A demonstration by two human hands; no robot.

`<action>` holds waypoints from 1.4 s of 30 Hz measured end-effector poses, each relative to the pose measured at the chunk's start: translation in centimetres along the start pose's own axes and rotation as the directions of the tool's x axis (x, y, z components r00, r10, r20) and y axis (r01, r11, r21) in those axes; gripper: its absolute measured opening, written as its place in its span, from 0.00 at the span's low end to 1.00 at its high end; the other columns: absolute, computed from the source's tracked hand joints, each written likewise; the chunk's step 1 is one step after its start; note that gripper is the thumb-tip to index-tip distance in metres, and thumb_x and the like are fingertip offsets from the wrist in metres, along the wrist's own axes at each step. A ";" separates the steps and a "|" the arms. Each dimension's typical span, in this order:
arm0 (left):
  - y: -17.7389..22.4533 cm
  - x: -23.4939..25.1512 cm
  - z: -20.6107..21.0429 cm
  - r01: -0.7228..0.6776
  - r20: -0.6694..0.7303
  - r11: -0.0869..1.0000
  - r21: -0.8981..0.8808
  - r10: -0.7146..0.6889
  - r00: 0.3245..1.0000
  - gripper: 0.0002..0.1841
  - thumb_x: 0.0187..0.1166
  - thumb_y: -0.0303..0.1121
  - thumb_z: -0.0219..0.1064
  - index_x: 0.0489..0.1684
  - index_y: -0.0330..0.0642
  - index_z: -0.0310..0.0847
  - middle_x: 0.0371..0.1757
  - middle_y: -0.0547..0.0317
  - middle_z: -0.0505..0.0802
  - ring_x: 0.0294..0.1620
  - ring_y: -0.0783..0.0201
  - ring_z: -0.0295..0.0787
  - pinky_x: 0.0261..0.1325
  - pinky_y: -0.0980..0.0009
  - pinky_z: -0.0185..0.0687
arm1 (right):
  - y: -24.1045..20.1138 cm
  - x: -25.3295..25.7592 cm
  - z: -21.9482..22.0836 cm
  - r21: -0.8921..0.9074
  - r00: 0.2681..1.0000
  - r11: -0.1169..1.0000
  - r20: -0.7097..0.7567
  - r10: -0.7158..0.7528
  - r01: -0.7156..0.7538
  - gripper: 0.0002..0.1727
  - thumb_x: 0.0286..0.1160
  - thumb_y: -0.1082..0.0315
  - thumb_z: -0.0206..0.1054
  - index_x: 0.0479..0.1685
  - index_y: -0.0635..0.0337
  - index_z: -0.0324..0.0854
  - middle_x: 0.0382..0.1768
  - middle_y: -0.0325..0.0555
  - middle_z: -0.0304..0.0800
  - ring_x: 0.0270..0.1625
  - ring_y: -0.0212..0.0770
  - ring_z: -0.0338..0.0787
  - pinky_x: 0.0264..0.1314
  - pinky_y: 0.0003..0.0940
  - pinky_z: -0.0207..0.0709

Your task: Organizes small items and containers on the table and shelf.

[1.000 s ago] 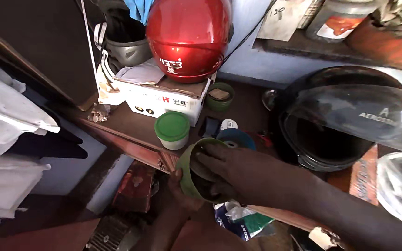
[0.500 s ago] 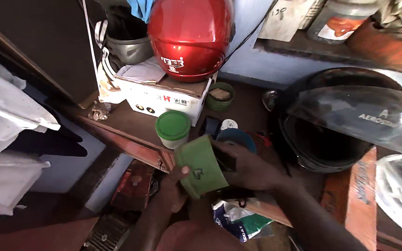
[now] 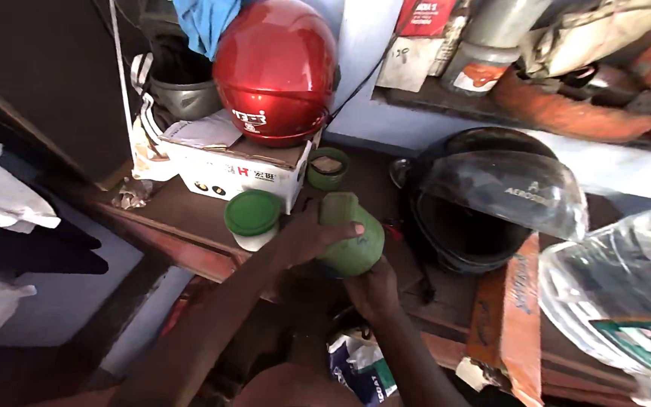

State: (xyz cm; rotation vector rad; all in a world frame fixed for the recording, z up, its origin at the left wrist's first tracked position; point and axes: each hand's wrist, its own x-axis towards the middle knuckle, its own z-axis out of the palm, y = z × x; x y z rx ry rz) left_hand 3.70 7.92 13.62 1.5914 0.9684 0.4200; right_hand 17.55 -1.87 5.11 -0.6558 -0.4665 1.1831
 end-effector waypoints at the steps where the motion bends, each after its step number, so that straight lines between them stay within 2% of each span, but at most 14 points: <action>1: 0.5 0.7 0.0 0.006 0.010 0.998 0.067 -0.007 1.000 0.50 0.67 0.60 0.78 0.89 0.48 0.59 0.71 0.43 0.86 0.69 0.49 0.86 0.71 0.43 0.82 | -0.4 0.2 0.0 0.053 0.999 0.998 -0.032 0.018 -0.016 0.14 0.79 0.69 0.52 0.55 0.55 0.81 0.46 0.46 0.93 0.51 0.39 0.93 0.56 0.42 0.89; 3: 1.8 1.9 -0.2 0.012 0.028 0.980 0.200 -0.018 0.999 0.46 0.66 0.58 0.80 0.85 0.48 0.66 0.69 0.43 0.88 0.69 0.47 0.86 0.72 0.40 0.80 | -1.2 0.6 0.2 0.137 0.995 0.988 -0.068 0.079 -0.070 0.17 0.86 0.65 0.44 0.53 0.54 0.81 0.47 0.47 0.92 0.51 0.42 0.93 0.56 0.45 0.88; 5: 3.2 2.7 -0.2 0.021 0.048 0.939 0.344 -0.040 0.998 0.44 0.65 0.60 0.79 0.79 0.43 0.73 0.63 0.42 0.90 0.64 0.46 0.88 0.69 0.38 0.81 | -1.6 1.1 -0.2 0.174 0.991 0.977 -0.030 0.129 -0.122 0.19 0.90 0.65 0.41 0.59 0.57 0.79 0.53 0.52 0.91 0.57 0.48 0.91 0.64 0.51 0.85; 9: 3.8 3.5 0.3 -0.015 0.076 0.848 0.531 -0.030 0.997 0.47 0.66 0.71 0.72 0.77 0.42 0.74 0.61 0.42 0.91 0.63 0.45 0.88 0.67 0.37 0.81 | -2.2 1.0 -0.5 0.118 0.983 0.979 -0.050 0.175 -0.168 0.15 0.83 0.79 0.48 0.60 0.64 0.77 0.54 0.58 0.89 0.57 0.51 0.91 0.67 0.51 0.85; 11: 4.6 3.4 0.0 -0.024 0.083 0.867 0.497 -0.020 0.996 0.45 0.68 0.67 0.73 0.75 0.38 0.76 0.60 0.40 0.90 0.62 0.44 0.88 0.67 0.37 0.81 | -2.4 0.9 -0.2 0.073 0.984 0.985 -0.072 0.164 -0.159 0.14 0.81 0.81 0.50 0.57 0.64 0.77 0.50 0.56 0.90 0.53 0.48 0.92 0.61 0.48 0.87; 13: 5.1 3.9 -0.5 -0.004 0.136 0.933 0.360 -0.048 0.990 0.40 0.69 0.55 0.80 0.71 0.31 0.75 0.57 0.37 0.90 0.58 0.45 0.88 0.64 0.41 0.82 | -2.6 0.8 0.2 0.015 0.984 0.988 -0.088 0.154 -0.153 0.13 0.80 0.81 0.50 0.55 0.62 0.77 0.45 0.52 0.90 0.48 0.45 0.92 0.56 0.46 0.87; 16: 4.1 5.6 -1.3 0.000 0.253 0.975 0.223 -0.058 0.966 0.44 0.63 0.39 0.87 0.79 0.33 0.66 0.61 0.37 0.88 0.58 0.46 0.89 0.63 0.45 0.86 | -3.8 1.2 0.7 -0.074 0.984 0.987 -0.116 0.134 -0.143 0.15 0.85 0.79 0.48 0.59 0.62 0.78 0.47 0.51 0.92 0.48 0.42 0.92 0.54 0.42 0.88; 22: 3.6 6.0 -0.7 -0.043 0.190 0.971 0.237 -0.003 0.982 0.41 0.58 0.38 0.89 0.75 0.37 0.75 0.59 0.40 0.90 0.56 0.47 0.90 0.62 0.46 0.86 | -4.6 1.7 0.3 -0.257 0.976 0.951 -0.175 0.127 -0.170 0.17 0.87 0.78 0.46 0.66 0.66 0.75 0.51 0.54 0.90 0.51 0.44 0.92 0.57 0.44 0.88; 25: 4.9 6.0 -0.7 -0.116 0.162 0.883 0.456 0.045 0.986 0.48 0.50 0.46 0.92 0.77 0.41 0.76 0.62 0.42 0.90 0.62 0.47 0.88 0.67 0.42 0.83 | -5.4 1.4 0.0 -0.611 0.983 0.772 -0.148 0.110 -0.179 0.16 0.87 0.76 0.55 0.69 0.63 0.78 0.51 0.50 0.93 0.51 0.40 0.93 0.56 0.40 0.89; 28: 6.4 5.8 -1.0 -0.181 0.178 0.765 0.618 0.088 0.980 0.51 0.47 0.53 0.92 0.78 0.42 0.76 0.68 0.41 0.87 0.70 0.43 0.83 0.73 0.40 0.77 | -6.3 1.2 1.0 -0.951 0.991 0.278 -0.130 0.042 -0.136 0.16 0.84 0.70 0.65 0.67 0.62 0.80 0.49 0.52 0.92 0.52 0.44 0.92 0.59 0.46 0.86; 31: 6.8 6.1 -1.2 -0.155 0.175 0.783 0.603 0.059 0.983 0.52 0.49 0.52 0.92 0.81 0.43 0.74 0.70 0.41 0.86 0.71 0.44 0.82 0.73 0.40 0.76 | -6.3 0.8 2.2 -0.989 0.993 -0.093 -0.111 -0.031 -0.114 0.19 0.80 0.70 0.68 0.67 0.68 0.80 0.50 0.62 0.92 0.56 0.59 0.92 0.64 0.59 0.81; 34: 6.3 6.4 -2.0 -0.107 0.173 0.901 0.420 0.036 0.984 0.48 0.53 0.43 0.92 0.80 0.42 0.74 0.66 0.41 0.88 0.64 0.47 0.87 0.68 0.45 0.83 | -4.8 0.3 1.5 -0.987 0.968 -0.160 0.054 -0.246 0.014 0.15 0.73 0.72 0.72 0.56 0.70 0.88 0.53 0.64 0.91 0.57 0.61 0.91 0.64 0.58 0.83; 38: 4.9 6.5 -3.6 -0.035 0.220 0.991 0.132 0.006 0.976 0.40 0.64 0.31 0.84 0.81 0.38 0.71 0.60 0.38 0.89 0.53 0.48 0.91 0.57 0.51 0.89 | -3.4 0.5 -0.2 -0.985 0.918 -0.125 0.154 -0.365 0.115 0.23 0.70 0.72 0.74 0.66 0.68 0.85 0.62 0.66 0.86 0.63 0.62 0.88 0.65 0.58 0.83; 42: 4.4 6.8 -4.4 0.007 0.234 1.000 0.015 -0.010 0.972 0.39 0.68 0.27 0.79 0.83 0.38 0.65 0.57 0.38 0.89 0.49 0.49 0.91 0.53 0.52 0.90 | -2.4 0.5 -1.5 -0.961 0.871 -0.222 0.246 -0.424 0.163 0.27 0.68 0.69 0.73 0.71 0.57 0.85 0.64 0.57 0.90 0.71 0.68 0.82 0.63 0.76 0.68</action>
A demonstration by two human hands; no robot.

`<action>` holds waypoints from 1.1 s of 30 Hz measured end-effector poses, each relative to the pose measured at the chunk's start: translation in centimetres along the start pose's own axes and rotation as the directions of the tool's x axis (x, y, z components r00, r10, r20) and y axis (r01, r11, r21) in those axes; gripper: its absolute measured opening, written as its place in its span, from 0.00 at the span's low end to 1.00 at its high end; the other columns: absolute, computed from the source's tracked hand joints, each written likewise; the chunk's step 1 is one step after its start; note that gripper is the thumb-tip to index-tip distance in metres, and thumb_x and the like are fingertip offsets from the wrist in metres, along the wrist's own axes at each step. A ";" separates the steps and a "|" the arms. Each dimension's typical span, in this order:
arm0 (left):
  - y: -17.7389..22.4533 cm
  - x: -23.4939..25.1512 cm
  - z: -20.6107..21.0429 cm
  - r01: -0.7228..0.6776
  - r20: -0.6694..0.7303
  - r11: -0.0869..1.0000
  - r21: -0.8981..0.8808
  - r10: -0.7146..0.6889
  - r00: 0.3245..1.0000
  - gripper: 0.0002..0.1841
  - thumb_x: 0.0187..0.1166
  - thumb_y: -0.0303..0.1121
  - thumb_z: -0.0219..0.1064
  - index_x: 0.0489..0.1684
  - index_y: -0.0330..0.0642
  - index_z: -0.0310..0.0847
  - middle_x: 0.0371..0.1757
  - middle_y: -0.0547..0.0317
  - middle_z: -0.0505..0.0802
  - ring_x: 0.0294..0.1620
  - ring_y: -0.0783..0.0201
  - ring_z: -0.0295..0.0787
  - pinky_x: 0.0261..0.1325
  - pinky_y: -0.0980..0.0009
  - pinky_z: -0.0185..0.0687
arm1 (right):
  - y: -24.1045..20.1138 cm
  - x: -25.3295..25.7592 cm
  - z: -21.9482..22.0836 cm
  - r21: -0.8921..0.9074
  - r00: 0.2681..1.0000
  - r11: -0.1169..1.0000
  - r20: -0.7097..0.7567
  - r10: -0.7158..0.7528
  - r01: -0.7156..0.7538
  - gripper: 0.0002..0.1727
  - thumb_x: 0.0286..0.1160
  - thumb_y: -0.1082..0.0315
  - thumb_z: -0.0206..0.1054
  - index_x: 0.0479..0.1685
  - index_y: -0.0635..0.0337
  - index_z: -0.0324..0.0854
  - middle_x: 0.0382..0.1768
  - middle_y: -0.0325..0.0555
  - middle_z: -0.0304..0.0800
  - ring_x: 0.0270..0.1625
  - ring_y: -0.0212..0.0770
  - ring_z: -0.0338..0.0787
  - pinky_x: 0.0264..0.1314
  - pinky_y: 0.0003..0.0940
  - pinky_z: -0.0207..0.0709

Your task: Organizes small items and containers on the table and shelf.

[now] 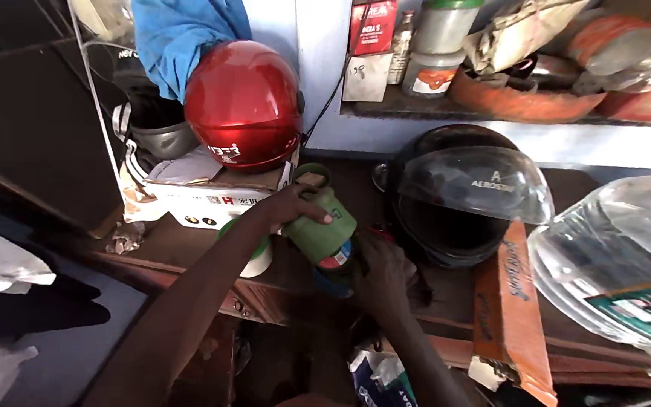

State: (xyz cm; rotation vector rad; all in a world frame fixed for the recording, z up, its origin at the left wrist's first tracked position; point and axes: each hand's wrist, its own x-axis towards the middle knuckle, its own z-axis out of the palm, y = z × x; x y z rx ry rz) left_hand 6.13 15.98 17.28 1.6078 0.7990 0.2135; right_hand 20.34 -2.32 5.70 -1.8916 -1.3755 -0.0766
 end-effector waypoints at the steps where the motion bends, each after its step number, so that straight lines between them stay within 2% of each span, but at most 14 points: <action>1: -0.2 0.1 -0.1 0.002 -0.006 1.000 -0.017 -0.002 1.000 0.39 0.68 0.28 0.78 0.82 0.37 0.64 0.55 0.38 0.90 0.48 0.49 0.92 0.52 0.52 0.90 | 0.0 0.0 -0.1 0.048 1.000 0.999 0.027 0.013 -0.014 0.30 0.70 0.70 0.71 0.77 0.57 0.80 0.68 0.60 0.86 0.73 0.70 0.80 0.65 0.78 0.67; 3: -0.6 0.4 -0.3 0.009 -0.010 0.999 -0.052 -0.010 1.000 0.38 0.69 0.30 0.76 0.82 0.37 0.62 0.53 0.39 0.90 0.46 0.50 0.92 0.50 0.53 0.90 | 0.3 -0.3 0.1 0.228 0.995 0.973 0.096 0.014 -0.036 0.33 0.74 0.70 0.65 0.84 0.58 0.73 0.80 0.62 0.75 0.80 0.68 0.75 0.72 0.77 0.67; 5: -0.9 0.7 -0.5 0.012 0.001 0.996 -0.092 -0.012 1.000 0.36 0.70 0.33 0.74 0.81 0.38 0.65 0.53 0.41 0.91 0.47 0.52 0.91 0.51 0.54 0.90 | 0.8 -0.6 0.7 0.331 0.990 0.944 0.139 -0.033 -0.015 0.32 0.76 0.62 0.59 0.83 0.55 0.75 0.87 0.58 0.67 0.85 0.62 0.71 0.78 0.73 0.65; 7: -1.0 1.0 -0.7 0.016 0.023 0.991 -0.130 -0.013 1.000 0.30 0.71 0.36 0.70 0.75 0.39 0.71 0.49 0.46 0.92 0.45 0.56 0.92 0.50 0.57 0.91 | 0.6 -1.0 1.4 0.287 0.990 0.957 0.124 -0.072 0.034 0.34 0.77 0.45 0.59 0.80 0.51 0.79 0.87 0.58 0.67 0.85 0.62 0.71 0.79 0.74 0.62; 9: -0.9 1.1 -1.0 0.034 0.028 0.983 -0.182 -0.029 0.999 0.19 0.74 0.37 0.64 0.62 0.41 0.79 0.43 0.54 0.94 0.42 0.62 0.94 0.47 0.62 0.92 | 0.5 -1.3 2.7 0.227 0.994 0.968 0.004 -0.107 0.103 0.40 0.71 0.33 0.66 0.76 0.52 0.82 0.84 0.61 0.72 0.80 0.65 0.78 0.74 0.76 0.66; 12: -0.9 1.5 -1.3 0.051 -0.042 0.961 -0.272 -0.065 0.997 0.12 0.81 0.36 0.57 0.50 0.42 0.82 0.38 0.55 0.94 0.39 0.63 0.94 0.44 0.63 0.92 | 0.5 -1.4 4.2 0.210 0.984 0.968 -0.140 -0.113 0.141 0.41 0.60 0.35 0.76 0.71 0.52 0.85 0.79 0.63 0.77 0.75 0.67 0.82 0.70 0.77 0.68; 21: -2.0 3.0 -2.3 -0.017 0.014 0.922 -0.387 0.025 1.000 0.10 0.67 0.41 0.62 0.35 0.49 0.87 0.33 0.56 0.95 0.33 0.64 0.95 0.36 0.63 0.92 | 0.2 -1.7 6.3 0.306 0.926 0.945 -0.376 0.007 0.117 0.35 0.53 0.38 0.80 0.62 0.44 0.88 0.71 0.60 0.82 0.65 0.61 0.85 0.63 0.68 0.73; 23: -2.3 3.2 -2.5 -0.030 0.034 0.915 -0.403 0.048 0.998 0.10 0.69 0.42 0.63 0.35 0.49 0.88 0.34 0.57 0.96 0.34 0.65 0.95 0.36 0.63 0.93 | 0.1 -1.7 6.6 0.332 0.918 0.938 -0.394 0.043 0.098 0.34 0.51 0.39 0.81 0.61 0.44 0.88 0.69 0.60 0.83 0.65 0.60 0.85 0.61 0.66 0.75; 26: -2.1 3.0 -1.6 -0.037 -0.056 0.925 -0.378 0.017 0.998 0.16 0.80 0.44 0.53 0.42 0.49 0.87 0.37 0.56 0.96 0.37 0.64 0.95 0.38 0.63 0.93 | 0.2 -1.7 6.6 0.371 0.917 0.926 -0.388 0.091 0.065 0.35 0.48 0.40 0.83 0.59 0.46 0.89 0.68 0.62 0.83 0.65 0.62 0.85 0.60 0.67 0.76; 28: -1.9 2.4 -0.5 -0.076 -0.242 0.988 -0.138 0.041 0.969 0.16 0.89 0.45 0.49 0.55 0.52 0.83 0.42 0.61 0.95 0.41 0.68 0.93 0.43 0.66 0.92 | 0.2 -1.7 6.5 0.398 0.924 0.916 -0.367 0.110 0.049 0.35 0.47 0.41 0.84 0.59 0.47 0.89 0.69 0.63 0.82 0.65 0.63 0.85 0.61 0.67 0.77; 29: -1.8 2.2 0.0 -0.095 -0.342 0.991 0.093 0.121 0.932 0.17 0.92 0.44 0.51 0.65 0.50 0.81 0.48 0.59 0.93 0.45 0.67 0.91 0.49 0.64 0.90 | 0.2 -1.6 6.5 0.406 0.925 0.913 -0.361 0.116 0.044 0.36 0.46 0.41 0.84 0.59 0.47 0.90 0.68 0.62 0.83 0.65 0.63 0.85 0.61 0.67 0.78; 30: -1.6 1.9 0.3 -0.112 -0.394 0.934 0.339 0.249 0.885 0.19 0.93 0.43 0.53 0.72 0.45 0.79 0.54 0.54 0.93 0.50 0.63 0.91 0.56 0.60 0.88 | 0.3 -1.5 6.4 0.411 0.928 0.911 -0.353 0.118 0.041 0.36 0.46 0.41 0.84 0.59 0.48 0.90 0.68 0.63 0.83 0.64 0.63 0.86 0.61 0.67 0.78; 31: -1.5 1.5 0.7 -0.123 -0.400 0.826 0.550 0.390 0.830 0.19 0.93 0.40 0.56 0.73 0.40 0.79 0.55 0.50 0.93 0.52 0.60 0.91 0.59 0.56 0.87 | 0.3 -1.5 6.3 0.409 0.931 0.912 -0.346 0.117 0.038 0.36 0.45 0.41 0.85 0.59 0.48 0.90 0.68 0.63 0.83 0.64 0.64 0.86 0.60 0.67 0.78; 33: -1.2 0.4 1.0 -0.122 -0.346 0.643 0.756 0.550 0.760 0.19 0.91 0.41 0.60 0.68 0.38 0.84 0.54 0.49 0.95 0.51 0.59 0.93 0.60 0.54 0.88 | 0.3 -1.5 6.2 0.416 0.941 0.909 -0.320 0.113 0.032 0.36 0.44 0.42 0.85 0.59 0.49 0.90 0.68 0.65 0.83 0.64 0.65 0.86 0.60 0.68 0.77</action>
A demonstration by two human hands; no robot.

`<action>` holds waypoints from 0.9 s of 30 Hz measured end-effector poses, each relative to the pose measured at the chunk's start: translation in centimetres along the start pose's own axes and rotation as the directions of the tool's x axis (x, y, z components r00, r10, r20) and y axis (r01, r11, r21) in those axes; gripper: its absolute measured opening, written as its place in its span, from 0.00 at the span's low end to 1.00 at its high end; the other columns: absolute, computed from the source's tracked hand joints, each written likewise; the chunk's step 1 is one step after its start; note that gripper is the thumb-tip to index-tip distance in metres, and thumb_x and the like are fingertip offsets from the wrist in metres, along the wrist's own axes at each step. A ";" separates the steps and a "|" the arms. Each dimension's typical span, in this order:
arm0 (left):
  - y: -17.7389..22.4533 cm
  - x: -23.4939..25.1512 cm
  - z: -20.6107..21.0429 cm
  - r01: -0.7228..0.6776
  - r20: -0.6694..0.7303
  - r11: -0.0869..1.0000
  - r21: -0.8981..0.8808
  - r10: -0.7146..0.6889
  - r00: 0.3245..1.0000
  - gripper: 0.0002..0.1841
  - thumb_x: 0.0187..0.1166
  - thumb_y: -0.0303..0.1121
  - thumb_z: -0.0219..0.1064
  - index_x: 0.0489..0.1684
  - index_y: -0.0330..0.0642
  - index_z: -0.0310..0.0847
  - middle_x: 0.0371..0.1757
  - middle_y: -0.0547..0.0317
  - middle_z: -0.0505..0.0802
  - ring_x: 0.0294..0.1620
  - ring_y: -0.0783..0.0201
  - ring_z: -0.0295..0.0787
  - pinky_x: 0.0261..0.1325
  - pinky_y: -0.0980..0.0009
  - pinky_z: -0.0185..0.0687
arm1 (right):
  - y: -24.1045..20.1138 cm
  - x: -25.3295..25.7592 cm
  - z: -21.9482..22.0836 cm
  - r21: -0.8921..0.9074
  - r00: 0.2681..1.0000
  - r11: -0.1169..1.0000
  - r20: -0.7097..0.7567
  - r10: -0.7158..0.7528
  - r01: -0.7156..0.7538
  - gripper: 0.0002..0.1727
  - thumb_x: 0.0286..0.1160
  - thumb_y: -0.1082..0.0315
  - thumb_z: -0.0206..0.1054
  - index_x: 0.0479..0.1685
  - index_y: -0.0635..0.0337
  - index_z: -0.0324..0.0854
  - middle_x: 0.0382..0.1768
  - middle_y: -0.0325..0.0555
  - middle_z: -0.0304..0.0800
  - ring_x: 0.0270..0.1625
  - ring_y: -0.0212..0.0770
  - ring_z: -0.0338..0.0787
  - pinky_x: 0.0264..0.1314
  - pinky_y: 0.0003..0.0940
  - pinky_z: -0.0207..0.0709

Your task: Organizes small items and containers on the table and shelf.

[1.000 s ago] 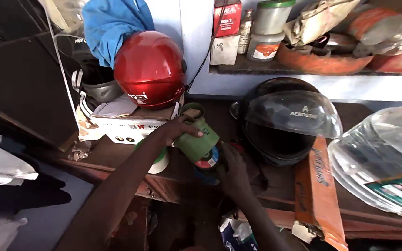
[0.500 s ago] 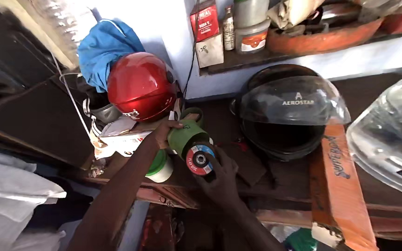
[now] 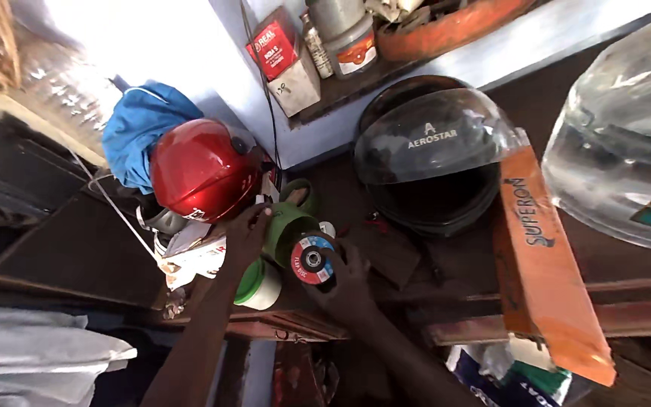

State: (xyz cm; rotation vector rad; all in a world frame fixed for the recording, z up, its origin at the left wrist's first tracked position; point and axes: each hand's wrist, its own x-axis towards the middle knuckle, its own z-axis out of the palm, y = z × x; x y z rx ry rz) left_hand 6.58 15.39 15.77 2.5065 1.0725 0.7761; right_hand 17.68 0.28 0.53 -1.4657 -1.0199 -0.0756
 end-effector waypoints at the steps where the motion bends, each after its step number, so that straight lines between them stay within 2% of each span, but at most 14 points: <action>1: 0.4 -0.3 -0.5 -0.017 0.019 1.000 0.018 0.017 1.000 0.20 0.89 0.42 0.62 0.69 0.38 0.85 0.56 0.50 0.95 0.52 0.61 0.93 0.61 0.56 0.88 | -0.1 0.0 -0.1 0.009 1.000 1.000 0.014 0.006 -0.007 0.36 0.44 0.43 0.86 0.59 0.50 0.90 0.69 0.65 0.82 0.65 0.65 0.86 0.61 0.69 0.77; 3: 1.2 -0.5 -2.0 0.081 0.142 0.996 0.047 -0.086 0.986 0.30 0.77 0.47 0.75 0.75 0.40 0.81 0.62 0.48 0.92 0.57 0.57 0.92 0.63 0.53 0.87 | -0.2 0.1 -0.2 0.008 0.999 1.000 0.036 0.025 -0.025 0.36 0.45 0.43 0.86 0.58 0.51 0.90 0.69 0.65 0.82 0.66 0.66 0.85 0.61 0.69 0.78; 4: 1.4 -0.2 -2.4 0.132 0.172 0.987 0.096 -0.147 0.974 0.34 0.70 0.46 0.82 0.75 0.40 0.81 0.61 0.46 0.92 0.56 0.54 0.92 0.61 0.50 0.88 | -0.2 0.2 -0.2 0.000 0.999 1.000 0.035 0.027 -0.027 0.36 0.45 0.43 0.85 0.58 0.51 0.90 0.69 0.64 0.82 0.65 0.65 0.86 0.59 0.69 0.79; 5: 1.1 0.1 -2.5 0.145 0.173 0.978 0.149 -0.170 0.970 0.35 0.66 0.45 0.84 0.73 0.39 0.82 0.58 0.45 0.93 0.53 0.52 0.93 0.59 0.48 0.89 | -0.2 0.2 -0.2 -0.007 0.999 1.000 0.035 0.027 -0.027 0.36 0.44 0.43 0.85 0.57 0.51 0.91 0.69 0.64 0.82 0.64 0.65 0.86 0.58 0.69 0.79; 9: 0.4 0.9 -2.6 0.104 0.123 0.971 0.215 -0.132 0.984 0.24 0.71 0.41 0.80 0.65 0.40 0.89 0.48 0.48 0.97 0.46 0.56 0.95 0.56 0.48 0.89 | -0.1 0.1 -0.1 -0.014 0.999 1.000 0.041 0.023 -0.023 0.36 0.43 0.43 0.85 0.57 0.49 0.91 0.69 0.63 0.83 0.65 0.65 0.86 0.60 0.70 0.77; 12: 0.7 1.0 -3.1 0.169 0.174 0.978 0.125 -0.189 0.966 0.25 0.71 0.35 0.81 0.68 0.39 0.87 0.52 0.47 0.96 0.49 0.57 0.95 0.59 0.51 0.89 | -0.1 0.0 -0.2 -0.011 0.999 1.000 0.034 0.019 -0.018 0.36 0.44 0.43 0.84 0.58 0.51 0.91 0.68 0.64 0.83 0.64 0.65 0.86 0.61 0.70 0.76; 18: 0.6 1.0 -3.2 0.211 0.203 0.977 0.020 -0.211 0.956 0.28 0.66 0.26 0.82 0.70 0.37 0.84 0.56 0.47 0.95 0.51 0.58 0.94 0.59 0.56 0.89 | 0.3 -0.4 0.1 -0.017 0.999 1.000 -0.028 -0.023 0.022 0.34 0.44 0.43 0.84 0.56 0.49 0.91 0.68 0.64 0.83 0.63 0.65 0.86 0.57 0.69 0.77; 21: 0.0 0.4 -2.8 0.129 0.156 0.990 -0.066 -0.117 0.981 0.32 0.60 0.24 0.85 0.69 0.37 0.83 0.58 0.50 0.95 0.55 0.60 0.94 0.61 0.59 0.92 | 0.5 -0.4 0.1 -0.022 0.999 0.999 -0.027 -0.034 0.033 0.34 0.43 0.43 0.84 0.56 0.47 0.91 0.67 0.62 0.83 0.63 0.63 0.86 0.59 0.67 0.77; 24: -1.0 -0.4 -2.8 -0.130 0.053 0.990 -0.056 0.133 0.990 0.38 0.54 0.32 0.86 0.72 0.35 0.81 0.66 0.49 0.91 0.64 0.61 0.91 0.69 0.59 0.88 | 0.3 -0.3 0.0 -0.026 0.999 0.999 -0.006 -0.035 0.035 0.35 0.42 0.43 0.84 0.57 0.48 0.90 0.68 0.63 0.83 0.64 0.64 0.86 0.60 0.69 0.77; 25: -1.2 -0.4 -2.8 -0.178 0.024 0.983 -0.054 0.179 0.984 0.40 0.53 0.34 0.87 0.72 0.35 0.80 0.67 0.49 0.90 0.66 0.60 0.89 0.70 0.59 0.87 | 0.1 -0.2 -0.3 -0.035 0.999 0.999 0.012 -0.029 0.030 0.36 0.42 0.43 0.84 0.57 0.49 0.89 0.69 0.64 0.82 0.66 0.65 0.85 0.61 0.71 0.76; 27: -1.3 -0.4 -3.0 -0.179 -0.004 0.980 -0.086 0.179 0.984 0.40 0.52 0.34 0.88 0.73 0.34 0.80 0.68 0.49 0.89 0.67 0.60 0.89 0.72 0.59 0.87 | -0.1 0.1 -0.8 -0.071 0.999 0.997 0.046 -0.027 0.030 0.37 0.41 0.42 0.84 0.56 0.51 0.88 0.71 0.63 0.81 0.68 0.66 0.84 0.61 0.72 0.75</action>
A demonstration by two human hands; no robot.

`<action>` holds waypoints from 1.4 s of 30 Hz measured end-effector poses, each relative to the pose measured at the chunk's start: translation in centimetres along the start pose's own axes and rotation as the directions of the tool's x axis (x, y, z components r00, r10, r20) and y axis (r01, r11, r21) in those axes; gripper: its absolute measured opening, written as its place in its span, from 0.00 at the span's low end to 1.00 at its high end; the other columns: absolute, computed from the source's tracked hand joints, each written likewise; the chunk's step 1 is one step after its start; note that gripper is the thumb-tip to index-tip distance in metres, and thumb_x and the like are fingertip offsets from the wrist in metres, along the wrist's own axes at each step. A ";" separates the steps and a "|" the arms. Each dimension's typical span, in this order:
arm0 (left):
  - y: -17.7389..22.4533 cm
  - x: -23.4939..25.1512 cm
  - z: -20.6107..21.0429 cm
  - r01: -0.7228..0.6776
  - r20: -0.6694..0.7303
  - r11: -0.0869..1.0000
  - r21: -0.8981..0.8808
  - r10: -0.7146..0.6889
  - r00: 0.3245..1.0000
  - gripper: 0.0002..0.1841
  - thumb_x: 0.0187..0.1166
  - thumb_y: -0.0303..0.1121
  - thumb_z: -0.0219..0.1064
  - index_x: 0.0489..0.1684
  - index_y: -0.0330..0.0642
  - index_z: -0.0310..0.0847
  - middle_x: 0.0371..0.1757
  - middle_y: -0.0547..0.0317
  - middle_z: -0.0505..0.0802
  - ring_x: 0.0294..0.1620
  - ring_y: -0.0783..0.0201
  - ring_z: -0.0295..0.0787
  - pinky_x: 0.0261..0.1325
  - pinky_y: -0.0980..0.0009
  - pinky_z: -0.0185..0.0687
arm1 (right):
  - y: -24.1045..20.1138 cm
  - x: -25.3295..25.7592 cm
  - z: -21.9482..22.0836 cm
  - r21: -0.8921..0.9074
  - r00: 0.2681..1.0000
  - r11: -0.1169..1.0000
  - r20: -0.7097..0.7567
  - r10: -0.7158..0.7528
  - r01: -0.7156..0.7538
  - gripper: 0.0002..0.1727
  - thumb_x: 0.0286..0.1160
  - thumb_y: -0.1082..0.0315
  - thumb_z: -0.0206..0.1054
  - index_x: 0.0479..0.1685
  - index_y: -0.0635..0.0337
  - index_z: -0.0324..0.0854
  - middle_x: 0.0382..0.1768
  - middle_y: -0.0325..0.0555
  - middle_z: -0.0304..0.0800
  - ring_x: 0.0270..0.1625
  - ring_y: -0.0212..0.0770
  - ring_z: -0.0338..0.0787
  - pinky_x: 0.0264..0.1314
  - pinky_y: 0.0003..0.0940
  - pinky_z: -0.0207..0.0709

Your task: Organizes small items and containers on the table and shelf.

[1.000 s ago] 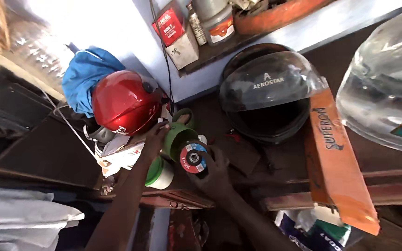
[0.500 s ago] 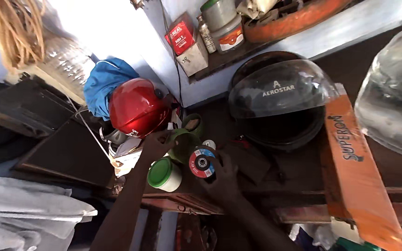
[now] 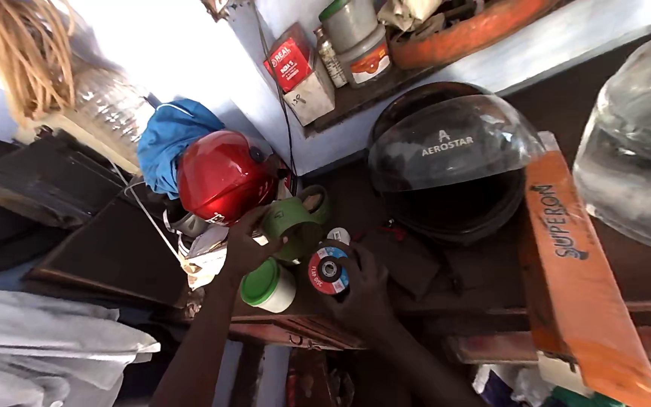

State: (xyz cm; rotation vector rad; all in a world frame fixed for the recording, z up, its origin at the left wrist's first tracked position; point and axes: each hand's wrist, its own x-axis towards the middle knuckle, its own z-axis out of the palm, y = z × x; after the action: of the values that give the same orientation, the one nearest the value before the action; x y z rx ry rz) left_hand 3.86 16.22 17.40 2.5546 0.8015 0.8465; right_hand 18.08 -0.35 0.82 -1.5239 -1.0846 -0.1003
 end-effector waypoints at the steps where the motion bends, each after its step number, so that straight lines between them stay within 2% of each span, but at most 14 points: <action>1: 0.0 0.0 -0.1 0.038 -0.012 0.999 -0.022 -0.038 0.999 0.40 0.54 0.33 0.88 0.73 0.34 0.80 0.67 0.48 0.90 0.66 0.60 0.90 0.71 0.59 0.87 | -0.1 0.0 -0.3 -0.024 1.000 1.000 0.015 -0.005 0.005 0.37 0.42 0.40 0.82 0.55 0.51 0.89 0.71 0.63 0.81 0.68 0.67 0.84 0.61 0.72 0.75; 3: 0.2 -0.1 -0.3 0.139 -0.061 0.985 -0.104 -0.146 0.987 0.36 0.58 0.29 0.86 0.73 0.34 0.80 0.65 0.48 0.91 0.63 0.60 0.91 0.68 0.58 0.89 | -0.1 0.1 -0.8 -0.085 0.999 0.996 0.033 -0.014 0.016 0.36 0.41 0.36 0.79 0.51 0.51 0.90 0.71 0.61 0.82 0.68 0.67 0.84 0.61 0.73 0.74; 7: 1.1 0.3 -1.3 0.222 -0.171 0.907 -0.357 -0.297 0.940 0.29 0.65 0.23 0.81 0.70 0.34 0.82 0.58 0.50 0.94 0.54 0.61 0.93 0.59 0.62 0.92 | 0.7 0.1 -1.3 -0.078 0.999 0.996 0.022 -0.037 0.038 0.34 0.40 0.41 0.82 0.50 0.51 0.90 0.66 0.59 0.86 0.66 0.68 0.85 0.59 0.74 0.76; 12: 2.1 0.0 -1.9 0.118 -0.152 0.862 -0.492 -0.218 0.964 0.29 0.64 0.23 0.80 0.70 0.34 0.82 0.59 0.51 0.94 0.56 0.60 0.93 0.60 0.63 0.92 | 1.3 0.0 -1.0 -0.044 0.998 0.997 0.036 -0.059 0.060 0.35 0.44 0.39 0.81 0.53 0.52 0.89 0.67 0.62 0.86 0.66 0.68 0.85 0.61 0.71 0.79; 16: 2.9 -0.2 -1.8 0.059 -0.146 0.854 -0.516 -0.156 0.977 0.31 0.62 0.25 0.82 0.70 0.34 0.82 0.59 0.51 0.94 0.56 0.59 0.94 0.60 0.63 0.93 | 1.2 -0.3 -1.1 -0.012 0.997 0.998 0.023 -0.068 0.068 0.39 0.48 0.31 0.80 0.54 0.52 0.88 0.69 0.64 0.83 0.69 0.67 0.84 0.66 0.66 0.79; 20: 2.9 -0.4 -1.3 0.034 -0.160 0.855 -0.518 -0.136 0.978 0.32 0.61 0.24 0.82 0.70 0.33 0.81 0.58 0.52 0.94 0.55 0.61 0.94 0.61 0.64 0.92 | 1.0 -0.4 -1.2 -0.021 0.998 0.998 0.024 -0.062 0.062 0.45 0.53 0.22 0.72 0.55 0.54 0.87 0.73 0.68 0.80 0.71 0.67 0.83 0.68 0.66 0.78; 27: 2.8 1.9 1.5 0.024 -0.248 0.958 -0.285 -0.098 0.964 0.43 0.55 0.38 0.88 0.76 0.31 0.75 0.66 0.45 0.90 0.63 0.59 0.91 0.65 0.60 0.91 | 0.1 -0.1 -1.7 -0.057 0.994 0.998 0.103 0.019 -0.013 0.42 0.55 0.27 0.75 0.56 0.57 0.87 0.74 0.69 0.79 0.73 0.70 0.81 0.69 0.67 0.78; 29: 2.9 3.8 3.1 0.100 -0.187 0.969 -0.228 -0.144 0.972 0.43 0.58 0.43 0.87 0.76 0.33 0.76 0.67 0.42 0.89 0.64 0.55 0.90 0.68 0.55 0.88 | -0.1 0.0 -1.9 -0.082 0.992 0.996 0.124 0.028 -0.018 0.43 0.55 0.28 0.75 0.56 0.58 0.87 0.73 0.69 0.80 0.73 0.70 0.81 0.69 0.67 0.77; 31: 3.2 6.3 5.0 0.254 -0.066 0.938 -0.234 -0.276 0.959 0.39 0.67 0.46 0.83 0.75 0.33 0.77 0.66 0.39 0.89 0.65 0.50 0.89 0.70 0.49 0.84 | -0.1 0.2 -2.0 -0.109 0.990 0.994 0.140 0.024 -0.009 0.43 0.54 0.27 0.75 0.56 0.59 0.87 0.73 0.67 0.80 0.73 0.70 0.81 0.70 0.67 0.77; 34: 2.8 9.9 8.4 0.519 0.122 0.769 -0.374 -0.514 0.849 0.33 0.78 0.53 0.73 0.69 0.32 0.80 0.62 0.35 0.89 0.64 0.43 0.87 0.68 0.41 0.81 | 0.0 0.3 -2.2 -0.123 0.988 0.992 0.153 0.021 -0.002 0.43 0.54 0.26 0.75 0.56 0.57 0.88 0.73 0.65 0.81 0.73 0.66 0.82 0.71 0.64 0.78; 36: 2.3 11.9 10.7 0.652 0.221 0.618 -0.439 -0.630 0.745 0.38 0.80 0.58 0.68 0.75 0.31 0.74 0.69 0.32 0.84 0.71 0.39 0.81 0.72 0.37 0.77 | 0.2 0.4 -2.2 -0.120 0.989 0.993 0.148 0.014 0.004 0.43 0.53 0.26 0.75 0.55 0.56 0.88 0.72 0.65 0.82 0.73 0.66 0.82 0.70 0.63 0.79; 38: 1.9 13.2 12.6 0.704 0.275 0.552 -0.447 -0.665 0.695 0.39 0.83 0.57 0.64 0.80 0.30 0.67 0.75 0.29 0.79 0.76 0.37 0.76 0.75 0.36 0.73 | -0.1 0.7 -2.6 -0.119 0.983 0.993 0.178 0.042 -0.021 0.43 0.53 0.27 0.76 0.56 0.57 0.88 0.74 0.64 0.81 0.74 0.65 0.81 0.72 0.62 0.78; 40: 2.0 13.3 13.4 0.744 0.309 0.533 -0.403 -0.685 0.659 0.37 0.88 0.56 0.59 0.81 0.29 0.67 0.77 0.29 0.77 0.79 0.37 0.74 0.76 0.36 0.72 | -0.4 0.9 -3.0 -0.128 0.975 0.991 0.214 0.061 -0.034 0.42 0.53 0.28 0.77 0.56 0.57 0.88 0.74 0.63 0.81 0.75 0.64 0.81 0.73 0.60 0.78; 42: 1.7 13.0 13.8 0.766 0.318 0.526 -0.368 -0.703 0.636 0.35 0.88 0.54 0.59 0.79 0.28 0.69 0.77 0.29 0.78 0.78 0.37 0.75 0.75 0.37 0.72 | -0.6 1.3 -3.3 -0.123 0.965 0.991 0.249 0.080 -0.051 0.42 0.52 0.30 0.78 0.57 0.58 0.88 0.74 0.64 0.80 0.75 0.65 0.80 0.74 0.61 0.77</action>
State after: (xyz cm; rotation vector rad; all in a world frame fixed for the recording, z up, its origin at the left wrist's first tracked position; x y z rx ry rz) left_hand 21.82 20.92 13.32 1.5484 1.3041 0.4798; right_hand 20.04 -2.45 3.06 -1.7087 -1.2460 0.0819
